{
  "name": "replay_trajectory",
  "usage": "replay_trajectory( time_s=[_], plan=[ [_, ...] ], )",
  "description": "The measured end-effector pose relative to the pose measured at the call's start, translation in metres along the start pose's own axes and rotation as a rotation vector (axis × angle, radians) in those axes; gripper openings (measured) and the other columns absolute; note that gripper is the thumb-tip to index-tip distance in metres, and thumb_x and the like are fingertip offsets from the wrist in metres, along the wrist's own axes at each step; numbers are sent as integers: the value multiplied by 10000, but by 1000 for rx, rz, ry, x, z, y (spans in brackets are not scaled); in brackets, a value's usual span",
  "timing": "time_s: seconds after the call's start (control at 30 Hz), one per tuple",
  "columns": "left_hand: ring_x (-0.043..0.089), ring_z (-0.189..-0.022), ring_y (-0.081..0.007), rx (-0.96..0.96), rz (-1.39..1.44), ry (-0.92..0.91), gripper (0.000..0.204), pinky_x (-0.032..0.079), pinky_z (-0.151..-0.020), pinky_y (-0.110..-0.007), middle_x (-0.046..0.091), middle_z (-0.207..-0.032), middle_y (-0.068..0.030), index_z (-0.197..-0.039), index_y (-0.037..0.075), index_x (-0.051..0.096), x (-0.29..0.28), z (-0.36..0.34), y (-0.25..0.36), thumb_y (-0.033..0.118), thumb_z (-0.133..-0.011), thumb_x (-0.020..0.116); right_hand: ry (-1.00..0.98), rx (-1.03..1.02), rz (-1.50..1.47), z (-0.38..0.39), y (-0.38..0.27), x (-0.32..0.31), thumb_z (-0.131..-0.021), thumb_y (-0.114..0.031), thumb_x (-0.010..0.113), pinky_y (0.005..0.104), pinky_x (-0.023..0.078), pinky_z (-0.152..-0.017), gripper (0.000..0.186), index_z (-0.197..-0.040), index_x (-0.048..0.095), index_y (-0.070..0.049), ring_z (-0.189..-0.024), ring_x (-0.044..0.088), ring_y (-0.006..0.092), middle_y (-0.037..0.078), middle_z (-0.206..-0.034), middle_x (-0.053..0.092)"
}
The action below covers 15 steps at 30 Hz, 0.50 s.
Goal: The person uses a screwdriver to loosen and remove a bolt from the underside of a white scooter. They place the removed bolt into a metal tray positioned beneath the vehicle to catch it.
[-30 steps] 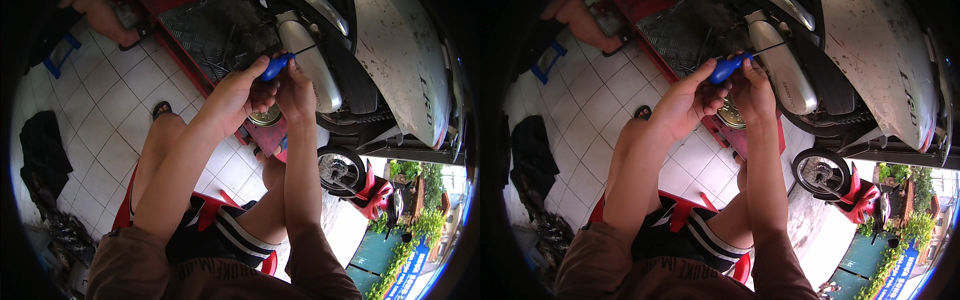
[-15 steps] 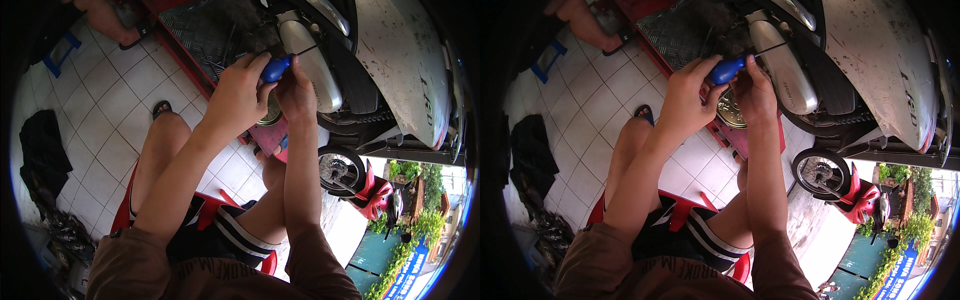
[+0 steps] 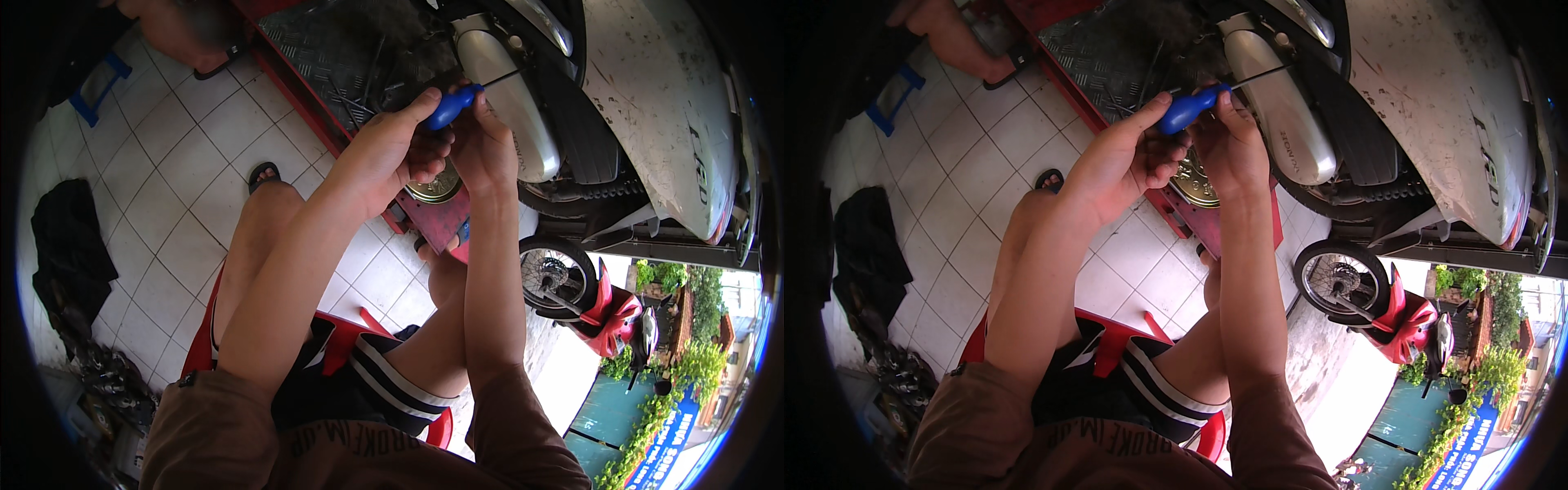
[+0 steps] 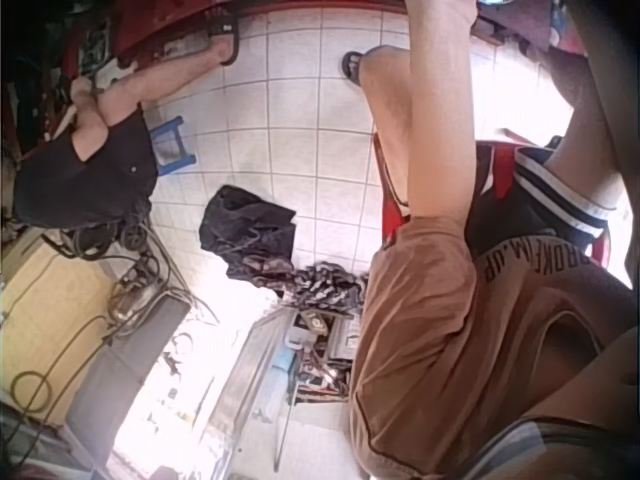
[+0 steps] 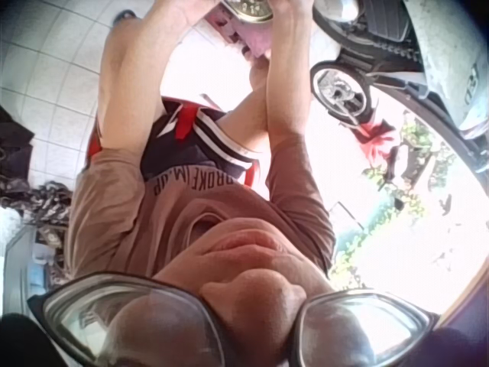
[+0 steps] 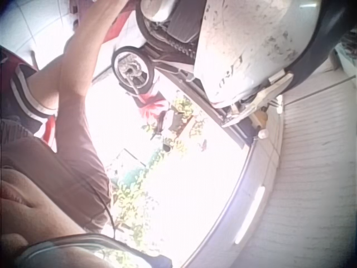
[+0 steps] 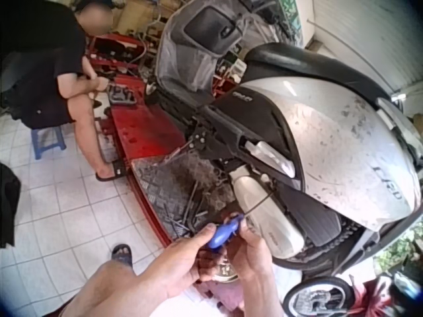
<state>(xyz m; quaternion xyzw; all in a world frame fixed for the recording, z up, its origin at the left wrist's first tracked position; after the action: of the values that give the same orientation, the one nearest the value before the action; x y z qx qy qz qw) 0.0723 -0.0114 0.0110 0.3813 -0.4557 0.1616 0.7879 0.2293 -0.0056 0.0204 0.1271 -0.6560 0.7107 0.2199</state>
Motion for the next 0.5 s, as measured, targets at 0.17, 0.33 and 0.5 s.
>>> replay_trajectory(
  time_s=[0.17,0.33,0.5],
  plan=[
    [544,-499,-93,308,-393,13,348,388,-437,-216,612,-677,-43,-852,1,629,-5,-7,-8,346,-896,646,-11,27,-32,-1,1,-1,-933,-244,578,363,454,-877,250,-1082,572,-43,-957,571,199,61,-979,610],
    [619,-545,-149,1083,-1068,134,217,444,-475,-244,625,-722,-109,-962,-30,622,5,-4,-8,16,-768,710,63,4,-112,0,2,-5,-932,-294,585,333,459,-789,245,-1031,573,-70,-865,562,172,51,-920,611],
    [630,-566,-161,1294,-1116,190,254,456,-496,-251,645,-761,-103,-1002,-24,630,11,-2,-7,-9,-761,710,115,-65,-97,1,-2,6,-943,-325,560,303,423,-711,246,-977,581,-82,-752,494,146,38,-850,590]
  ],
)
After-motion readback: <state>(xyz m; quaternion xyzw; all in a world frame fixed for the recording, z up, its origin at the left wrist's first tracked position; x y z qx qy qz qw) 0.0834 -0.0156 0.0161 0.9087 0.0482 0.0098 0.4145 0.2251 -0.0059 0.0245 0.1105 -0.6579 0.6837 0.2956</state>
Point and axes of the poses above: each hand's wrist, its own z-axis away from the middle knuckle, its own x-axis out of the palm, y = z × x, the point moved 1 cm from there along -z, towards the middle knuckle
